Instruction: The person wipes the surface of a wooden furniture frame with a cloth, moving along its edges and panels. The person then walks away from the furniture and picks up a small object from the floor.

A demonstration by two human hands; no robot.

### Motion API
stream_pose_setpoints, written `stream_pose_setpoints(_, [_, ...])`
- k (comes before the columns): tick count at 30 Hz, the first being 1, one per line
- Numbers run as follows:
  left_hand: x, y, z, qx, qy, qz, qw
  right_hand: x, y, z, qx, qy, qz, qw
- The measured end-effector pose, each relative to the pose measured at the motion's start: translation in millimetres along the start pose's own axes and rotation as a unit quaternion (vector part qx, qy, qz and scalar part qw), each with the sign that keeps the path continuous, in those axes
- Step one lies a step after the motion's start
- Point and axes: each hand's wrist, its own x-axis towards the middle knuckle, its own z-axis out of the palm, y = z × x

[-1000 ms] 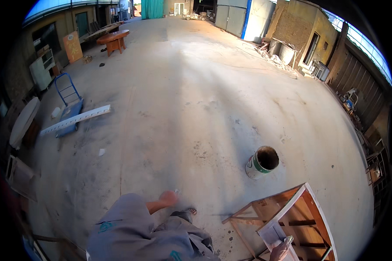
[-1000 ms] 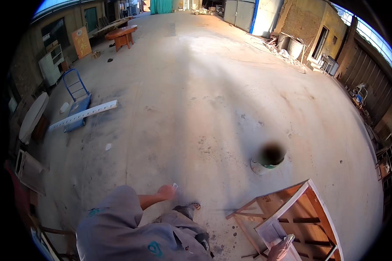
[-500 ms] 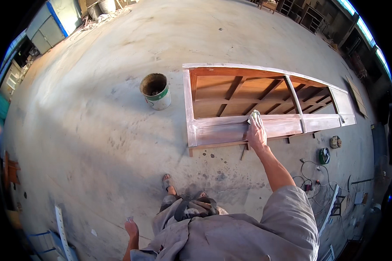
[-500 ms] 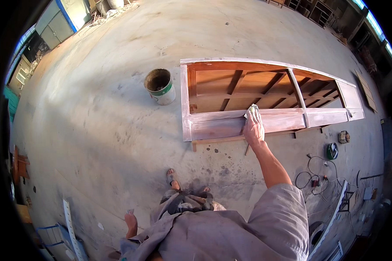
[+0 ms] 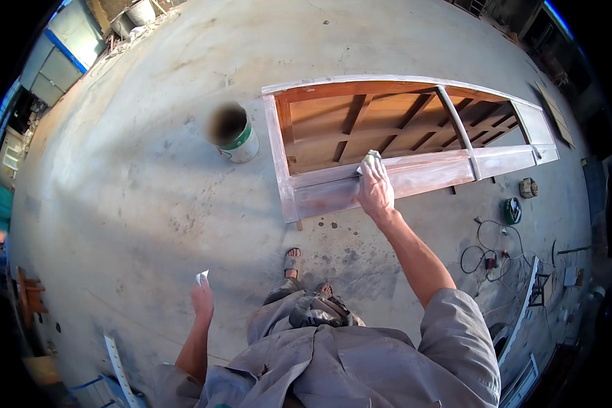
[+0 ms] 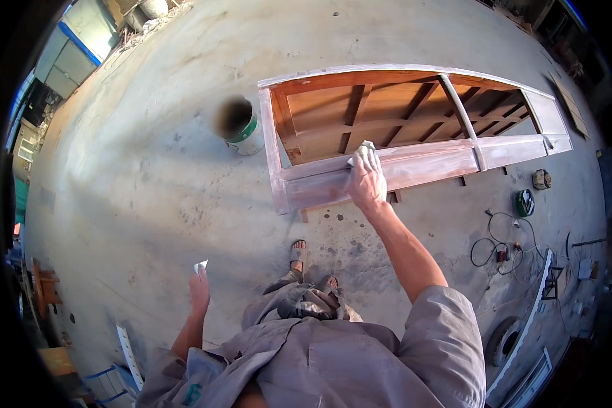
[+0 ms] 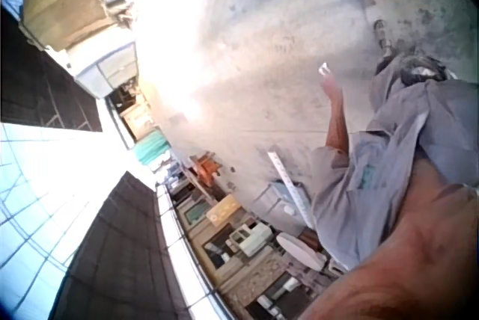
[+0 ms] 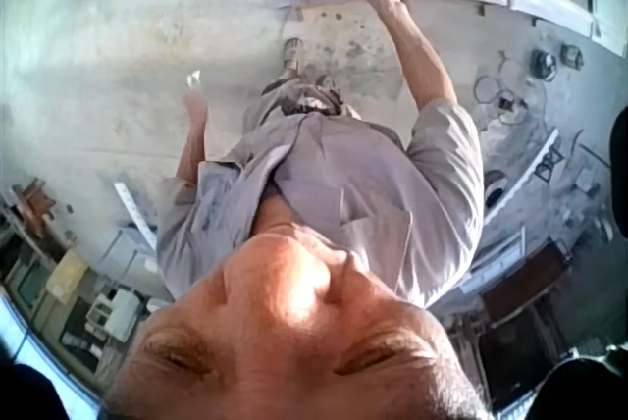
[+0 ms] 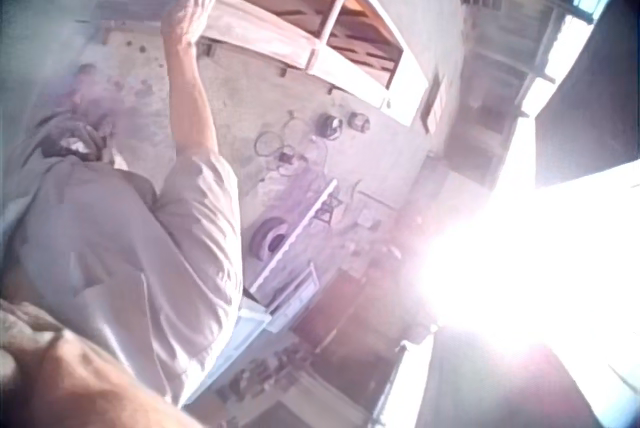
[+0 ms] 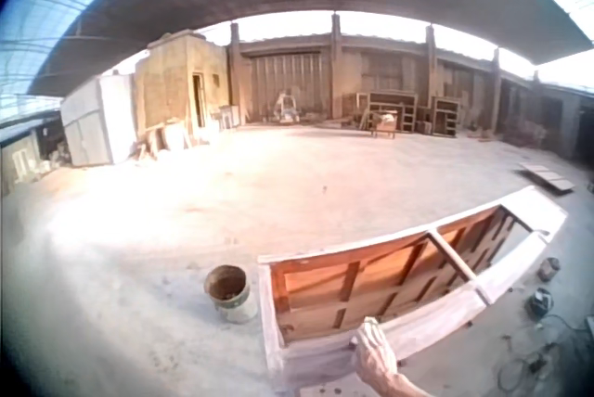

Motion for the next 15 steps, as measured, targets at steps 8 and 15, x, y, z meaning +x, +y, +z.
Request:
stream_pose_setpoints(8, [90.5,305.6,-18.9,-0.175,0.044,0.480,0.858,15.6,-80.7,19.2,0.095,-0.046,-0.079,0.991])
stream_pose_setpoints(15, [133.9,420.8,31.5,-0.138,0.017,0.642,0.754,16.7,-142.0,43.5,0.074,-0.072,-0.074,0.992])
